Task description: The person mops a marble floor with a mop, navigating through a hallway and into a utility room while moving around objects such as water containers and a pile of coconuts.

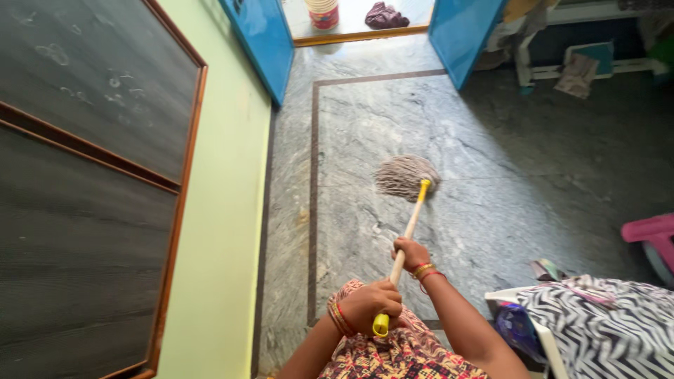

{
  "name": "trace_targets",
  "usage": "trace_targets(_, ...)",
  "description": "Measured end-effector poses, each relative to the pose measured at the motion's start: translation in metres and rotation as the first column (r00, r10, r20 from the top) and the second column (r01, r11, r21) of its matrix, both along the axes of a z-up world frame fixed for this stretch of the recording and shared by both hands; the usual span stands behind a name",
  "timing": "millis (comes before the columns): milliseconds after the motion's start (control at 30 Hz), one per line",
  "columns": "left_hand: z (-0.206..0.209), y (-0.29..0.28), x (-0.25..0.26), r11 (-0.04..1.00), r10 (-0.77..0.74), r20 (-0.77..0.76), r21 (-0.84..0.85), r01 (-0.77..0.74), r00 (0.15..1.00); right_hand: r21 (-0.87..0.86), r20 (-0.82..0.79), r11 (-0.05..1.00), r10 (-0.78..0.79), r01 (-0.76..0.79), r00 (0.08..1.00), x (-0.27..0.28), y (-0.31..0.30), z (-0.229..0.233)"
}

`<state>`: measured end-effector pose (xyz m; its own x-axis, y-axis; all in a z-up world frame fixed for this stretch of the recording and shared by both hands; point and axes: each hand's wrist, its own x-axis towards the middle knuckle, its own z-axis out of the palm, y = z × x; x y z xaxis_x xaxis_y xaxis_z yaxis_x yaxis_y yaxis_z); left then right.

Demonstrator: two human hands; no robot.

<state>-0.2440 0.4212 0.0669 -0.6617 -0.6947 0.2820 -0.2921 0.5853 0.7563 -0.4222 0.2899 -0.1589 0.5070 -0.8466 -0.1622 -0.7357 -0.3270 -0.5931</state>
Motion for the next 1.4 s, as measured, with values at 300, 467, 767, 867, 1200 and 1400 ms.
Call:
trace_targets(300,-0.074,-0.009,-0.086,0.954,-0.282,-0.057,0.088,0.286,0.958,0.004,-0.060,0.950,-0.311,0.312,0.948,-0.117,0.044,0.021)
trace_targets(467,-0.080,0.008,-0.049,0.949,-0.254,0.024,0.199,0.245,0.967,-0.069,-0.080,0.924,-0.380,0.375,0.922,-0.096,0.068,0.025)
trace_targets(767,-0.041,0.070,0.086,0.981,0.083,0.035,0.172,-0.088,0.996,-0.061,-0.076,0.990,-0.131,0.127,0.988,0.059,0.062,0.002)
trace_targets(867,-0.018,0.113,0.129,0.949,0.262,0.035,0.173,-0.264,0.965,-0.006,-0.015,1.000,-0.026,0.026,1.000,0.125,0.079,-0.004)
trace_targets(1200,0.051,0.266,0.195,0.719,0.644,0.180,0.189,-0.669,0.744,-0.018,0.250,0.893,0.440,-0.450,0.863,0.315,0.192,-0.014)
trace_targets(1400,0.081,0.290,0.179,0.608,0.721,0.255,0.213,-0.765,0.644,-0.012,0.339,0.755,0.620,-0.655,0.708,0.345,0.235,-0.010)
